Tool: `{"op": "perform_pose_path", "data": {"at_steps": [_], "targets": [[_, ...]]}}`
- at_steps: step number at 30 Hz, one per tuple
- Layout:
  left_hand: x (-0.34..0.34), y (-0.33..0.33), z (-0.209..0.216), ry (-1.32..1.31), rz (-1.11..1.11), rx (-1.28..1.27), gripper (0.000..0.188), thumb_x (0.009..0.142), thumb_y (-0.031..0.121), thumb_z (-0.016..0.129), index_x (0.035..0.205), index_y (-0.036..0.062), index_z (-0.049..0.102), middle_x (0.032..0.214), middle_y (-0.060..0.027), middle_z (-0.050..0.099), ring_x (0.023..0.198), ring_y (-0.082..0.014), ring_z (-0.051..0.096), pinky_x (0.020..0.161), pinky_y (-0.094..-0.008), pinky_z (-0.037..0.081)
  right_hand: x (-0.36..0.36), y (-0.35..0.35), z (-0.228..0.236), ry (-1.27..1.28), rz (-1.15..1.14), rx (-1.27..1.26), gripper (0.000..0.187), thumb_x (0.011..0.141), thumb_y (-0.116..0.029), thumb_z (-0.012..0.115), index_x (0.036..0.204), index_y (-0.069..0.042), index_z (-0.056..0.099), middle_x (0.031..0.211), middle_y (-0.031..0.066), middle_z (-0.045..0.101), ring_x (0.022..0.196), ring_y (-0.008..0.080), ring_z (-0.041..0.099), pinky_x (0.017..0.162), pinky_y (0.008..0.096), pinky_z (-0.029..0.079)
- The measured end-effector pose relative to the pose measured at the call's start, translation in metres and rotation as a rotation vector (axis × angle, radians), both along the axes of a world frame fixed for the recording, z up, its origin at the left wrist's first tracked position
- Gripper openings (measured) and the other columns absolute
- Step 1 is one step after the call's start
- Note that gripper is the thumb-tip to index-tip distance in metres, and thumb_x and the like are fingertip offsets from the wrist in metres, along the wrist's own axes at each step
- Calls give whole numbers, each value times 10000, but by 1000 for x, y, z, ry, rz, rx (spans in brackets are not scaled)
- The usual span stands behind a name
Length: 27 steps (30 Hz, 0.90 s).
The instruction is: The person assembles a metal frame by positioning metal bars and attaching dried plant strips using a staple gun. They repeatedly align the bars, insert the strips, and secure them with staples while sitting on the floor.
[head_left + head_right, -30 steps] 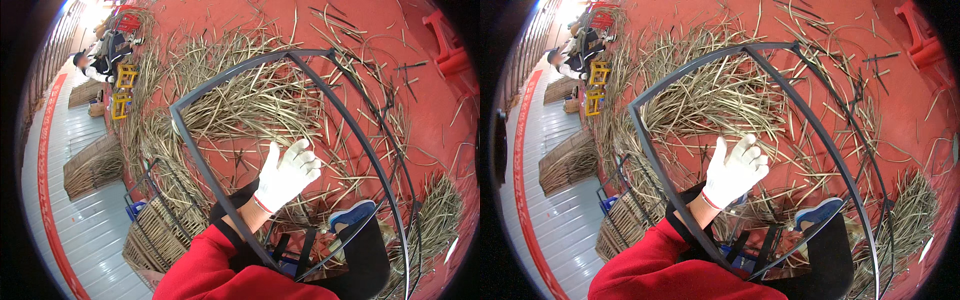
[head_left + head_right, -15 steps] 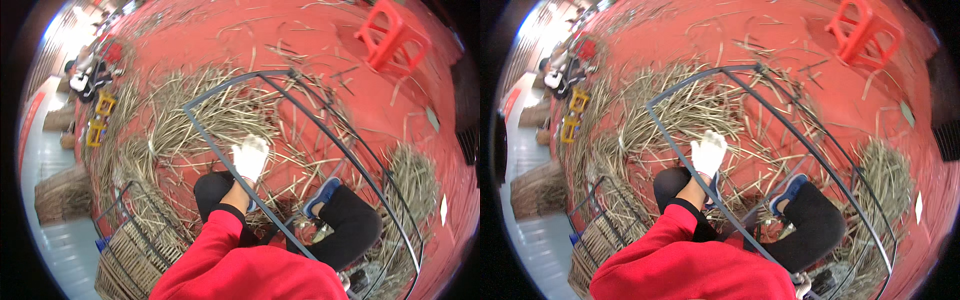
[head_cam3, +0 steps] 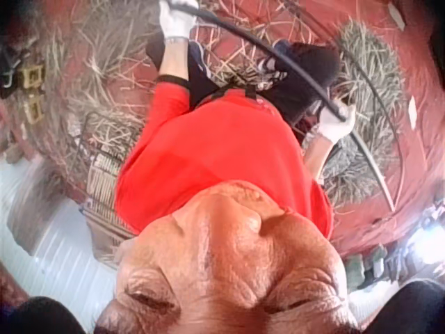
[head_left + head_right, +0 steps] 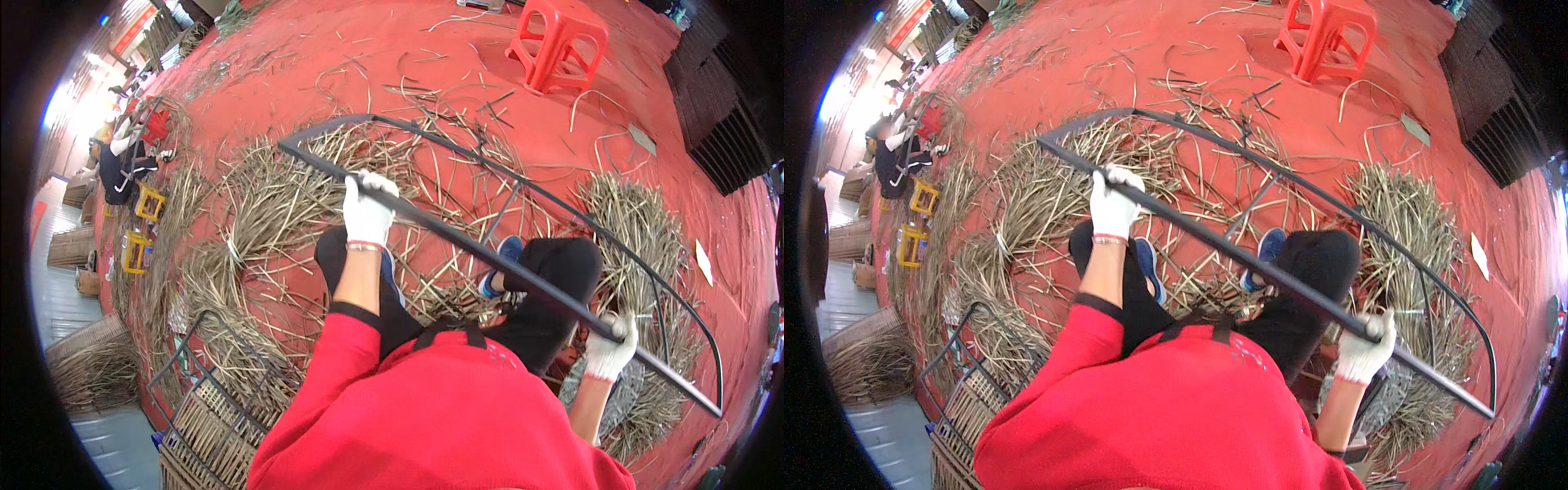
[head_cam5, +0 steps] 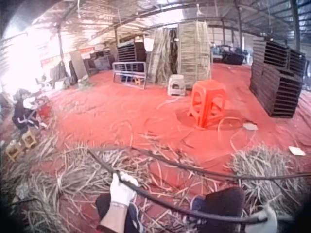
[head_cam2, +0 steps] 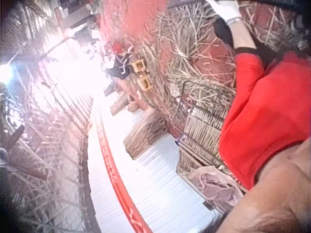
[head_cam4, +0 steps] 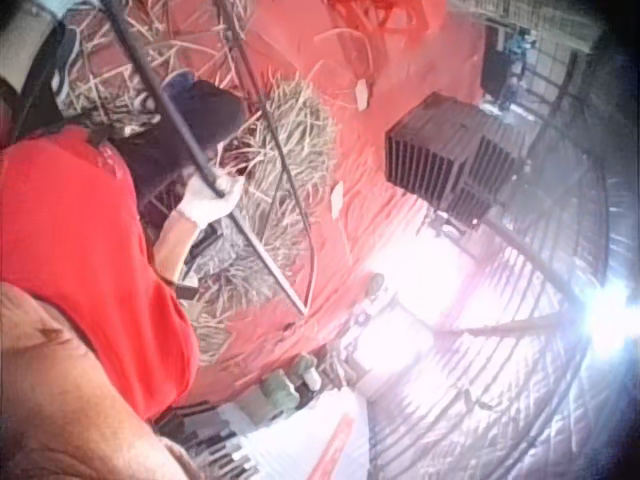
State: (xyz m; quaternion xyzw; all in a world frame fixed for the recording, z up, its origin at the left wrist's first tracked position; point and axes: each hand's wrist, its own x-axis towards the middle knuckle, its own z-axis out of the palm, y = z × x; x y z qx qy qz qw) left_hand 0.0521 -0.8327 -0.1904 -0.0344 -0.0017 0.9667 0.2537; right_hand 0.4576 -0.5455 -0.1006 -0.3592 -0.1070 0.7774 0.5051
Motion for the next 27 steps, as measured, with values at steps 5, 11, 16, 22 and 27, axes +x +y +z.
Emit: {"op": "perform_pose_path", "data": {"at_steps": [5,11,16,22,27], "targets": [[6,8,57,136,29,-18,291,1008,363,570,977,74,589,802,-33,579,775,-208,564,855,-419,486,-6,53,45,308,22,145,464,963,-87,657,650,-198,333,579,-97,280,494,58,296,527,214,350],[-19,-5,96,335,-43,-165,183,965,134,663,1089,0,650,1142,-144,698,1160,-334,650,1007,-486,547,-47,122,81,428,162,198,492,973,-99,631,619,-191,302,546,-69,293,493,99,341,571,290,414],[-35,-16,107,444,-60,-182,149,981,128,642,1078,17,662,1185,-151,701,1175,-337,651,1001,-480,562,-68,132,97,456,167,208,504,971,-107,641,609,-188,300,541,-65,281,488,102,353,577,303,425],[-102,4,154,393,-72,-272,169,1015,131,585,1078,-23,612,1157,-189,695,1111,-363,672,937,-483,604,-121,156,139,479,193,326,211,1008,-68,545,811,-143,542,538,-85,258,459,96,344,570,306,418],[-155,22,208,535,-161,-157,179,1012,93,558,1085,-62,608,1190,-235,681,1159,-395,650,969,-513,592,-147,190,184,561,232,357,232,991,-69,531,779,-158,556,504,-83,255,438,103,337,572,320,401]]}}
